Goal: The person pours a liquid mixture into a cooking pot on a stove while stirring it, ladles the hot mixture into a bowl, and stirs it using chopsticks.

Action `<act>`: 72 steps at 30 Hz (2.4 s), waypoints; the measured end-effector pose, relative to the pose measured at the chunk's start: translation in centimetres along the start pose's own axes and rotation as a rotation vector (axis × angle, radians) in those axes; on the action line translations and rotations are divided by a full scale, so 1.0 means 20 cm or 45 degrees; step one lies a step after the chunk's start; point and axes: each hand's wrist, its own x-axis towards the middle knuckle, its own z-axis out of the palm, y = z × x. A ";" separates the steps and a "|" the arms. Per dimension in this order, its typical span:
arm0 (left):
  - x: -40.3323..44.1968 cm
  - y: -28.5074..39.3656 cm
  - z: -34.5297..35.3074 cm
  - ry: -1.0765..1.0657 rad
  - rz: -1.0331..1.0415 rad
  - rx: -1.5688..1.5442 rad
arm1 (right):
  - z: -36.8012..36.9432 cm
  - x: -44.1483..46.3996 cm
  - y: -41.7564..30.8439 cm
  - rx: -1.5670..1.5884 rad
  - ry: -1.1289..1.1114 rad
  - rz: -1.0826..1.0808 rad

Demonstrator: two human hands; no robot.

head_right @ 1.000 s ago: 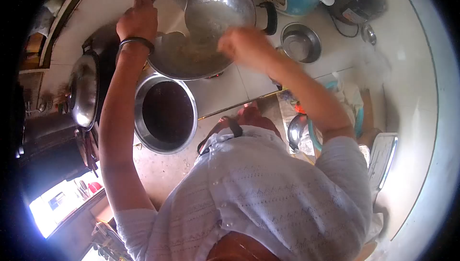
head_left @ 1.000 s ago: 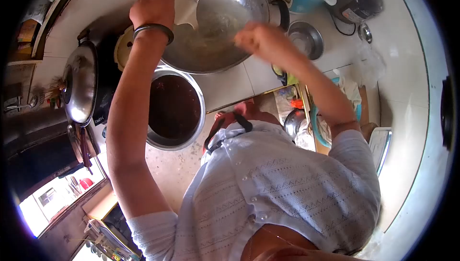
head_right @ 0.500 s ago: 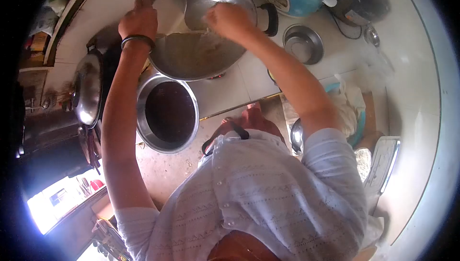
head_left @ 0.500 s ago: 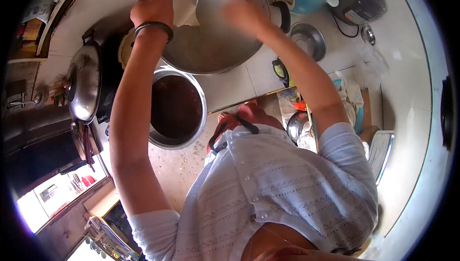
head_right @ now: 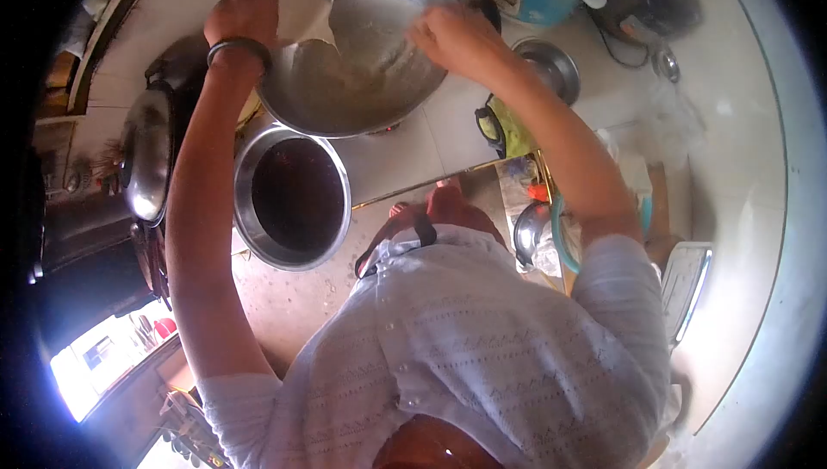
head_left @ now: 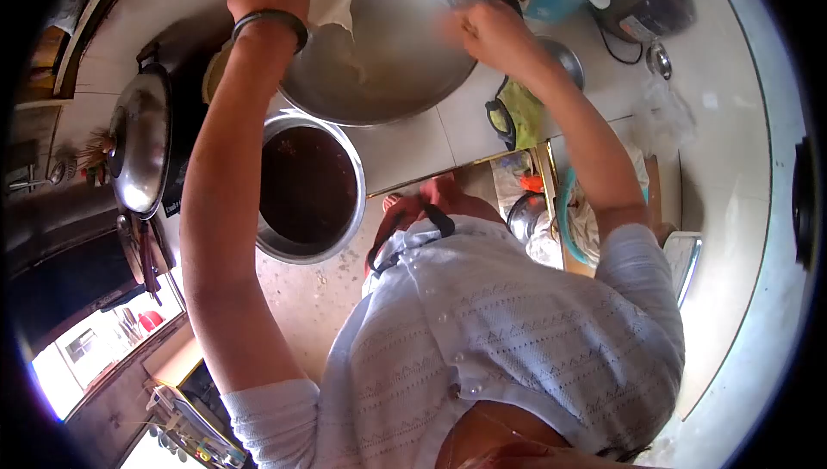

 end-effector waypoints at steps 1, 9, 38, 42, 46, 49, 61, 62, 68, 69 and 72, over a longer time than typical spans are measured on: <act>0.01 0.02 -0.01 -0.014 -0.024 -0.038 | 0.07 0.05 0.00 -0.075 0.041 -0.045; 0.05 0.14 -0.47 -0.571 -0.123 -0.006 | 0.00 0.04 0.07 0.011 -0.073 0.054; 0.03 0.21 -0.30 -0.178 0.026 -0.134 | 0.25 0.09 -0.12 -0.181 0.040 -0.239; 0.04 0.17 -0.26 -0.082 0.040 -0.146 | 0.16 -0.06 -0.05 -0.189 0.058 -0.321; 0.03 0.19 -0.24 -0.046 0.076 -0.035 | 0.22 0.07 -0.16 -0.209 -0.067 -0.193; 0.02 0.19 -0.29 0.010 0.046 -0.151 | 0.07 -0.09 -0.12 -0.053 -0.030 -0.207; 0.00 0.18 -0.23 0.157 0.151 -0.032 | 0.13 0.07 0.04 -0.304 0.147 -0.085; 0.00 0.17 -0.24 0.188 0.153 -0.056 | 0.20 0.08 -0.04 -0.213 0.120 -0.144; -0.03 0.15 -0.24 0.332 0.189 -0.047 | 0.01 0.01 0.00 -0.377 0.059 -0.024; -0.03 0.15 -0.24 0.329 0.189 -0.063 | 0.10 0.01 -0.01 -0.297 0.082 -0.065; -0.01 0.13 -0.25 0.263 0.189 -0.058 | 0.24 0.04 -0.14 -0.075 0.071 -0.266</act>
